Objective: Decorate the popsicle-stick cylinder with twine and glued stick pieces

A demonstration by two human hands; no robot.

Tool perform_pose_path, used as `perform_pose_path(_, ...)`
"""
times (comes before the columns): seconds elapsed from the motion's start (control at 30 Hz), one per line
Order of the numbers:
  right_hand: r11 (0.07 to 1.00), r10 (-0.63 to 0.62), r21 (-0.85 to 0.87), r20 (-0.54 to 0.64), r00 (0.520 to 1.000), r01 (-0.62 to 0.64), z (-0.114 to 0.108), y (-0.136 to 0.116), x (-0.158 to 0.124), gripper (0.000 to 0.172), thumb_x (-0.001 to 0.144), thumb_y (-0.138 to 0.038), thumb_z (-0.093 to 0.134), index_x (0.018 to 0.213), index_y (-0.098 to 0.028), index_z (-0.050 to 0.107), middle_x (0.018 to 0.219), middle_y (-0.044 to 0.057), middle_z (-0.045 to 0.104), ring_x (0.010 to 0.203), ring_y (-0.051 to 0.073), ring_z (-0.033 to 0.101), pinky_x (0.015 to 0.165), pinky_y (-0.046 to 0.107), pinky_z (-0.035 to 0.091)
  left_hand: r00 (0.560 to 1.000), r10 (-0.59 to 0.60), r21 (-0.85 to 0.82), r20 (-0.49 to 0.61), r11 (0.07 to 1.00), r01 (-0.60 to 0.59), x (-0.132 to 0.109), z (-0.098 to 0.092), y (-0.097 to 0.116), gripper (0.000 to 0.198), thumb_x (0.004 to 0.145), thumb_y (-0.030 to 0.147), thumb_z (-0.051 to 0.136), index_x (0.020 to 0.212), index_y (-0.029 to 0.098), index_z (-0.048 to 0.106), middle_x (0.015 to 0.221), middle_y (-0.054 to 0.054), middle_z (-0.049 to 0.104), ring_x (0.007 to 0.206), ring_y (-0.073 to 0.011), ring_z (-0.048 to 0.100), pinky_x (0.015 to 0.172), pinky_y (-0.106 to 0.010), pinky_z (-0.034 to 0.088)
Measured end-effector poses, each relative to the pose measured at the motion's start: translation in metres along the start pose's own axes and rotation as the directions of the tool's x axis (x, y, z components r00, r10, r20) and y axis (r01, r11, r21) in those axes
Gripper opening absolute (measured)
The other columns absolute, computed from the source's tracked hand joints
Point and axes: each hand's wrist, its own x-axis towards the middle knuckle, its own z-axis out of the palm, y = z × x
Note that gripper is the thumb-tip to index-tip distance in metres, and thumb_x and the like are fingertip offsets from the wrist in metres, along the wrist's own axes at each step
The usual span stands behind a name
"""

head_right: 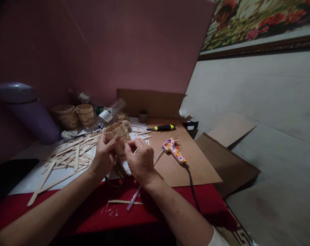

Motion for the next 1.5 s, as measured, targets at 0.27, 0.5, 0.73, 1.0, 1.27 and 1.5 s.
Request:
perform_pose_path(0.27,0.999,-0.033,-0.037,-0.065,0.997,0.030,0.006,0.003,-0.005,0.011,0.081,-0.014,0.059,0.075,-0.018,0.066,0.069,0.002,0.068,0.063,0.015,0.062,0.059,0.026,0.048,0.998,-0.057,-0.042,-0.028,0.998,0.056,-0.002,0.001,-0.001,0.041,0.063,0.032,0.084,0.094,0.020,0.059,0.089,0.000,0.066,0.079,-0.0154,0.061,0.074,-0.027,0.046)
perform_pose_path(0.5,1.000,0.003,0.026,-0.018,1.000,-0.002,0.004,0.004,-0.002,0.010,0.085,-0.018,0.061,0.078,-0.017,0.069,0.074,0.005,0.071,0.065,0.016,0.064,0.060,0.026,0.049,0.998,-0.055,-0.039,-0.041,0.998,0.054,-0.001,0.001,-0.001,0.043,0.062,0.032,0.084,0.095,0.020,0.060,0.089,0.000,0.067,0.077,-0.0143,0.061,0.072,-0.025,0.047)
perform_pose_path(0.73,0.997,-0.044,-0.061,-0.085,0.995,0.039,0.011,0.005,-0.005,0.011,0.080,-0.013,0.057,0.072,-0.018,0.063,0.066,0.001,0.065,0.060,0.014,0.060,0.057,0.024,0.046,0.999,-0.018,0.002,-0.029,1.000,0.018,-0.001,-0.001,-0.002,0.044,0.063,0.030,0.084,0.100,0.020,0.061,0.093,-0.001,0.068,0.080,-0.0146,0.062,0.075,-0.025,0.048)
perform_pose_path(1.0,0.992,-0.084,-0.100,-0.094,0.992,0.075,0.010,0.006,-0.005,0.012,0.081,-0.012,0.052,0.074,-0.019,0.059,0.065,0.000,0.063,0.059,0.013,0.058,0.057,0.024,0.045,0.995,-0.092,-0.079,-0.027,0.993,0.090,-0.001,0.001,-0.002,0.040,0.064,0.030,0.083,0.094,0.019,0.059,0.091,-0.002,0.069,0.081,-0.0160,0.064,0.077,-0.028,0.048)
perform_pose_path(1.27,0.985,-0.151,-0.097,-0.051,0.987,0.145,0.002,0.000,-0.004,0.016,0.080,-0.009,0.051,0.085,-0.018,0.064,0.076,0.003,0.064,0.067,0.015,0.060,0.062,0.026,0.048,0.966,-0.257,-0.174,0.036,0.950,0.260,0.004,-0.003,0.000,0.039,0.069,0.040,0.080,0.097,0.017,0.064,0.086,-0.005,0.071,0.082,-0.0221,0.067,0.077,-0.033,0.051)
perform_pose_path(1.5,0.958,-0.262,-0.110,0.024,0.965,0.263,-0.008,-0.001,-0.002,0.015,0.085,-0.011,0.054,0.087,-0.020,0.067,0.084,0.006,0.066,0.077,0.018,0.060,0.071,0.030,0.050,0.926,-0.357,-0.141,0.122,0.917,0.373,0.002,-0.003,-0.001,0.050,0.074,0.060,0.070,0.096,0.015,0.067,0.085,-0.009,0.073,0.088,-0.0293,0.070,0.074,-0.038,0.057)
